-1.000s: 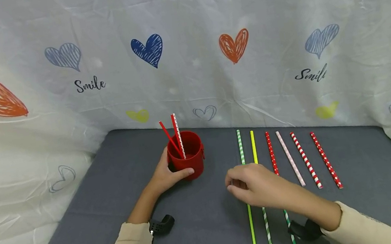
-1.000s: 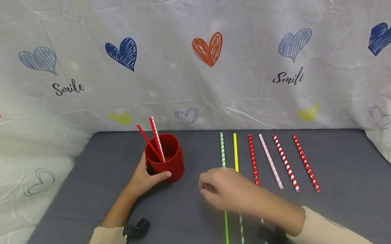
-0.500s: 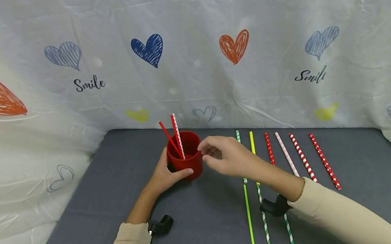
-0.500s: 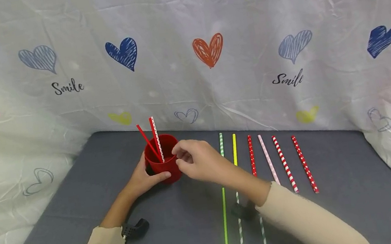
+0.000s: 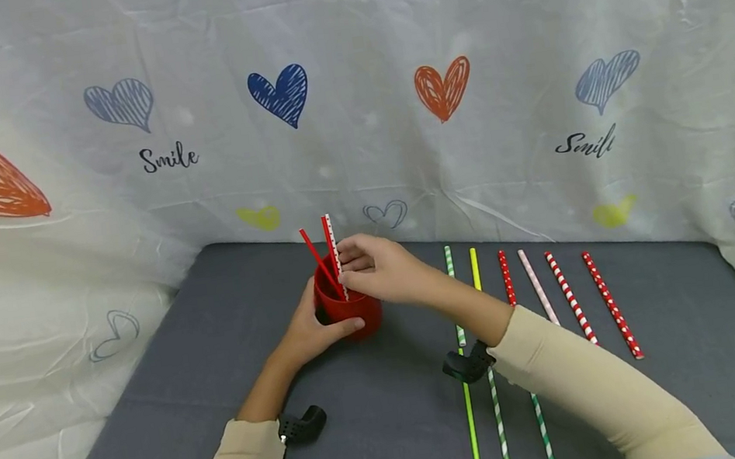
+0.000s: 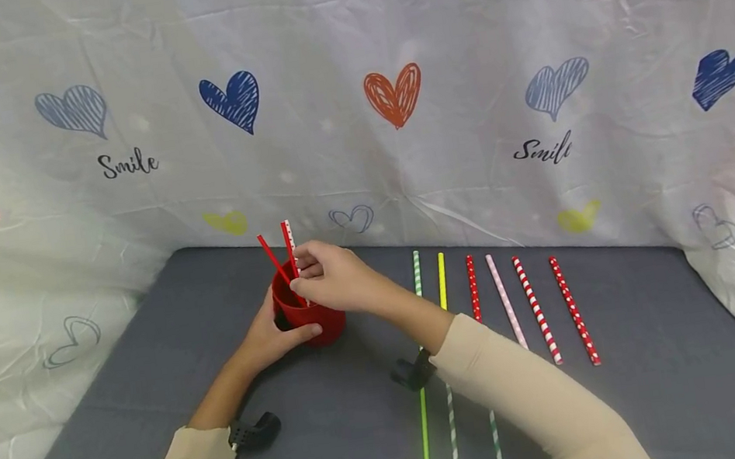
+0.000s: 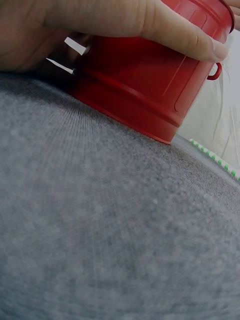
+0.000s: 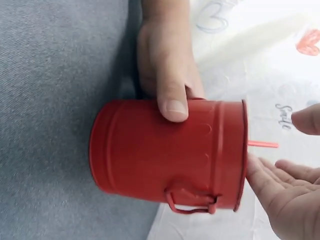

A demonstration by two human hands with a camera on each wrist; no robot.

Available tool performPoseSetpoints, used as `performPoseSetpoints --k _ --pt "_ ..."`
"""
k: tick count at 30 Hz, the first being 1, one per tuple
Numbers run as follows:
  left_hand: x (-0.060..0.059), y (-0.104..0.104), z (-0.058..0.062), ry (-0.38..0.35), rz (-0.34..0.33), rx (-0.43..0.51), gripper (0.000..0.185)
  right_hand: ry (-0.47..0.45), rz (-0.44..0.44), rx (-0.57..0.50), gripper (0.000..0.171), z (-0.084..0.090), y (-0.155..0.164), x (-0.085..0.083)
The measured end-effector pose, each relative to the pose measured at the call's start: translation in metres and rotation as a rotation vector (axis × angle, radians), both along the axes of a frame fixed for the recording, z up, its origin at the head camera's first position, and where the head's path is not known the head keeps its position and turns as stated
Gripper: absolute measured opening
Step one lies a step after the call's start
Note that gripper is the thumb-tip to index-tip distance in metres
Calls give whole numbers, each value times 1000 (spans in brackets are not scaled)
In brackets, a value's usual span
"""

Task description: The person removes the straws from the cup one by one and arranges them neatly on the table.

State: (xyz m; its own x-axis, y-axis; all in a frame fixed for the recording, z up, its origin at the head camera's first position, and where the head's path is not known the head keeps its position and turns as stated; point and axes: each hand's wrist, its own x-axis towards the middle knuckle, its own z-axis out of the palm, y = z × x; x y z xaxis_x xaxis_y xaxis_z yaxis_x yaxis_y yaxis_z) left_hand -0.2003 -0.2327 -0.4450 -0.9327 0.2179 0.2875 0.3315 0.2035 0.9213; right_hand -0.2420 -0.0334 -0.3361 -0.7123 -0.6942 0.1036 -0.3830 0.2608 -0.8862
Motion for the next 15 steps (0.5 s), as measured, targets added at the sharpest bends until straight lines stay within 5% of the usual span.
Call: performPoseSetpoints --k 8,15 --pt "-13 -7 -25 6 -4 -9 91 -106 -71 126 54 2 -16 1" --pt "-13 -7 -27 -34 29 -22 90 36 -107 319 40 7 -27 -7"
